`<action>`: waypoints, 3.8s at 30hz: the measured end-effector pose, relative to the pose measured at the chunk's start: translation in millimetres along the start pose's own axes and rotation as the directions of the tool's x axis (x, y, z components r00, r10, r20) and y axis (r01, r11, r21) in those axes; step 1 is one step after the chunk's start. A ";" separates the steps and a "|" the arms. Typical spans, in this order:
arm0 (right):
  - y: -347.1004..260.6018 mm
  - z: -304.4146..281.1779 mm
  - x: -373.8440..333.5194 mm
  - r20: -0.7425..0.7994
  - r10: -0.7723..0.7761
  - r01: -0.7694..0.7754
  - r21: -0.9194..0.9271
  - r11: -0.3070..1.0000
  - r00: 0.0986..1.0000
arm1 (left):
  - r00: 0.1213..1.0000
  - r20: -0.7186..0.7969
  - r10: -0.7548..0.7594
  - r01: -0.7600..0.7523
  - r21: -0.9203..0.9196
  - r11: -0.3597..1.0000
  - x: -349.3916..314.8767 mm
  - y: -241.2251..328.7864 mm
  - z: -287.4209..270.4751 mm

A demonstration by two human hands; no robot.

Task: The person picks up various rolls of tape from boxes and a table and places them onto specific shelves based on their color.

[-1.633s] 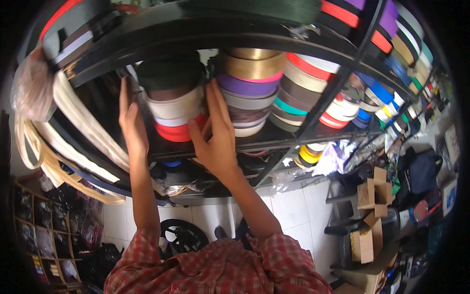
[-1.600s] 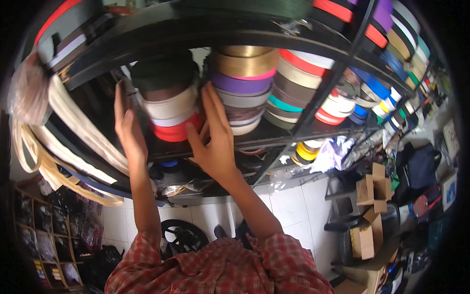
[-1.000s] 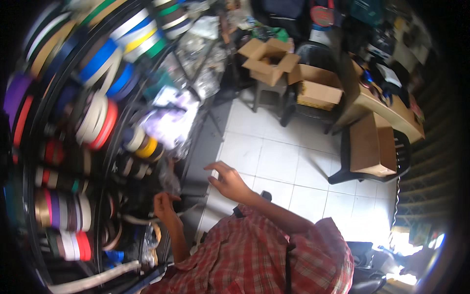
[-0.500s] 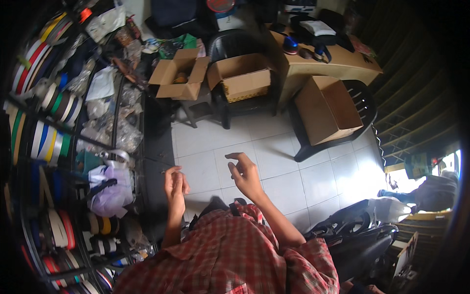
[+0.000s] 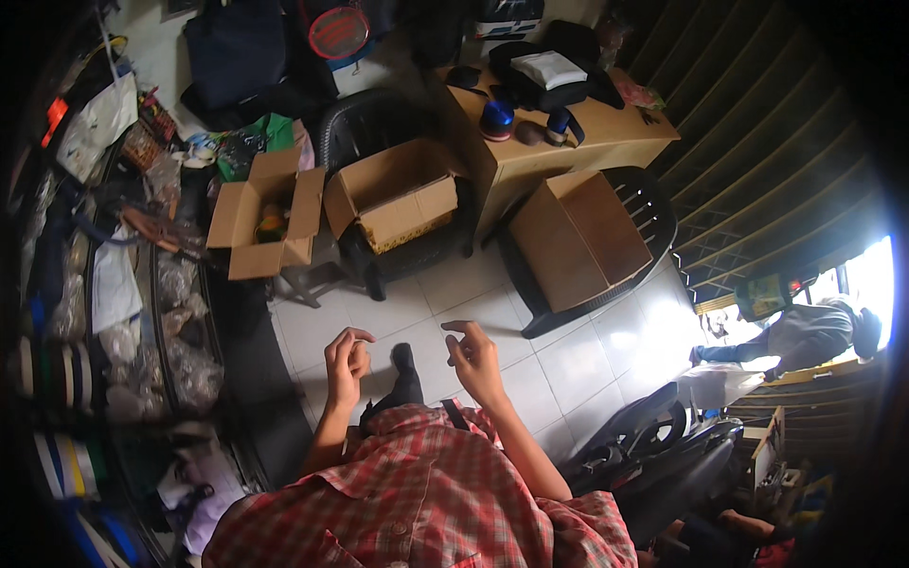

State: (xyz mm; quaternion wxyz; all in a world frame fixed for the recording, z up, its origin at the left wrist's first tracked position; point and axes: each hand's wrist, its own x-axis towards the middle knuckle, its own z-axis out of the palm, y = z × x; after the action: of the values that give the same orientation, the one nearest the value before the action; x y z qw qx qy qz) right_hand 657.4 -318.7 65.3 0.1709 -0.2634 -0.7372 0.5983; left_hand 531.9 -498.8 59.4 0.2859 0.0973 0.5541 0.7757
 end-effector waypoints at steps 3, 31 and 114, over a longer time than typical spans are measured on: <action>-17.1 12.2 56.7 -0.006 0.011 -0.011 -0.008 1.000 1.000 | 0.999 0.022 0.040 -0.040 0.000 0.999 59.6 21.9 -10.3; 61.3 -79.6 734.3 0.121 -0.315 0.335 -0.453 0.826 0.941 | 0.945 -0.309 -0.107 0.155 0.137 0.978 408.1 -14.1 28.2; -191.6 140.9 485.1 0.786 -0.614 0.582 0.467 0.666 0.072 | 0.342 -0.405 0.848 -0.242 0.834 0.496 282.8 154.2 27.3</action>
State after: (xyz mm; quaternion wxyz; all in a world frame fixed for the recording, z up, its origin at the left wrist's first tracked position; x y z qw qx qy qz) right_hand 152.8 -170.6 189.2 -0.0285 0.4370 -0.7314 0.5227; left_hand 261.7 -355.2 163.6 -0.3495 0.0311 0.7689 0.5345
